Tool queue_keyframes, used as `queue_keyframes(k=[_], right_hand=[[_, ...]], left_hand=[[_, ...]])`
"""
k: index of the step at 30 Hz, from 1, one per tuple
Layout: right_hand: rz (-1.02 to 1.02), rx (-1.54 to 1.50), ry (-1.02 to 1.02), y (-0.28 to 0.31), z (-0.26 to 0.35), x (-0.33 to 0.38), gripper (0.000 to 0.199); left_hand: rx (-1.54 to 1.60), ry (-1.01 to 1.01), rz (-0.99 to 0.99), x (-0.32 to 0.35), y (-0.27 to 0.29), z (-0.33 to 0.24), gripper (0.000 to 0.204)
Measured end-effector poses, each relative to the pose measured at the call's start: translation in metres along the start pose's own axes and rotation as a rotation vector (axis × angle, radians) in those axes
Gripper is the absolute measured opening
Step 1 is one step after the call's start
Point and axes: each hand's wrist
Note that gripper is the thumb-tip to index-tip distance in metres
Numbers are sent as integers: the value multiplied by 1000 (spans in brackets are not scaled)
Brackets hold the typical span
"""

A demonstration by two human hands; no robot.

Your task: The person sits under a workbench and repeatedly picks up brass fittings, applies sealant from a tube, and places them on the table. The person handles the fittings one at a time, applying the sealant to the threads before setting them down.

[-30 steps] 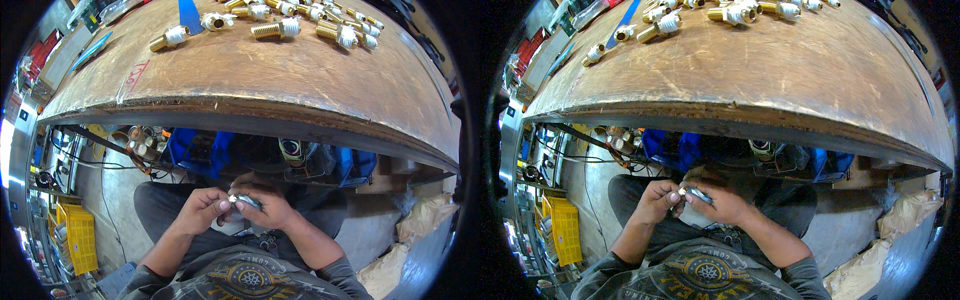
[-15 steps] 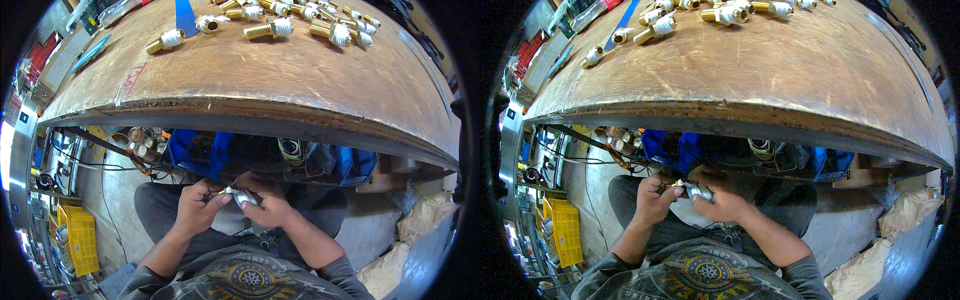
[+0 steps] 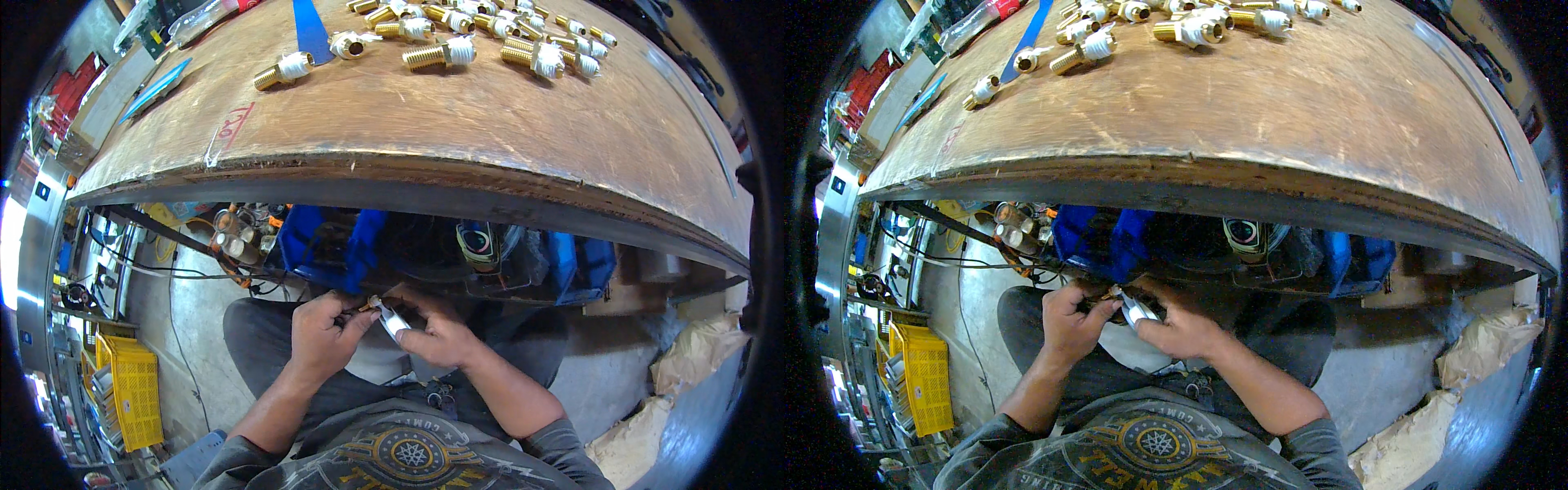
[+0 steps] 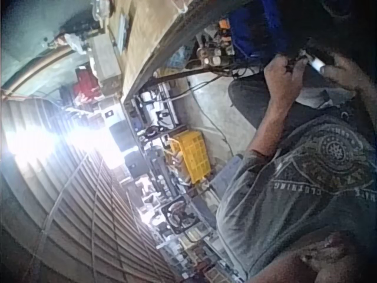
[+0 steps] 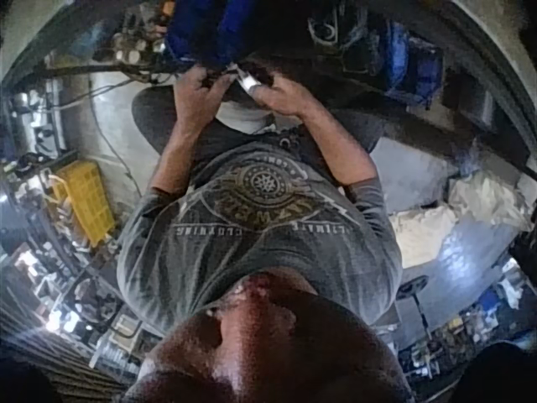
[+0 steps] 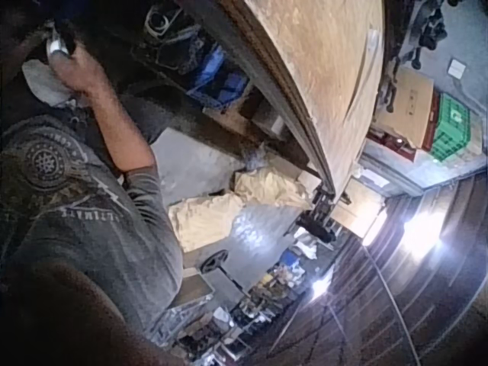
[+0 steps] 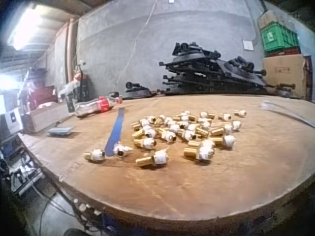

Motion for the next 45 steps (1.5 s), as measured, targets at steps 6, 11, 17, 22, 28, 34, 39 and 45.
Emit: queue_keyframes(k=[6, 11, 17, 22, 28, 34, 39, 45], right_hand=[[-7, 114, 45, 2, -6, -5, 46], [-74, 134, 29, -1, 2, -5, 33], [-205, 296, 144, -5, 8, -7, 20], [-265, 377, 249, -1, -5, -12, 16], [-285, 310, 363, -1, -13, -16, 16], [-179, 501, 510, 1, 3, -14, 19], [-137, 469, 441, 0, 1, -11, 26], [-142, 512, 430, 0, 4, -11, 35]], left_hand=[[-46, -67, -52, 0, -2, 2, 19], [-91, -78, -57, 6, -7, 5, 16], [-112, -180, -116, 5, -19, 9, 17], [-164, -224, -101, 2, -23, 14, 19], [218, 55, 122, -1, -17, 15, 19], [941, 593, 453, 1, -6, 28, 30], [886, 506, 385, 3, -7, 27, 27], [862, 522, 303, 4, -6, 28, 26]])
Point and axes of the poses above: each hand's wrist, its own x-axis away from the middle knuckle, its own y-axis out of the back of the hand, z = x × y, and after that the axes turned 4 degrees about -z, right-handed
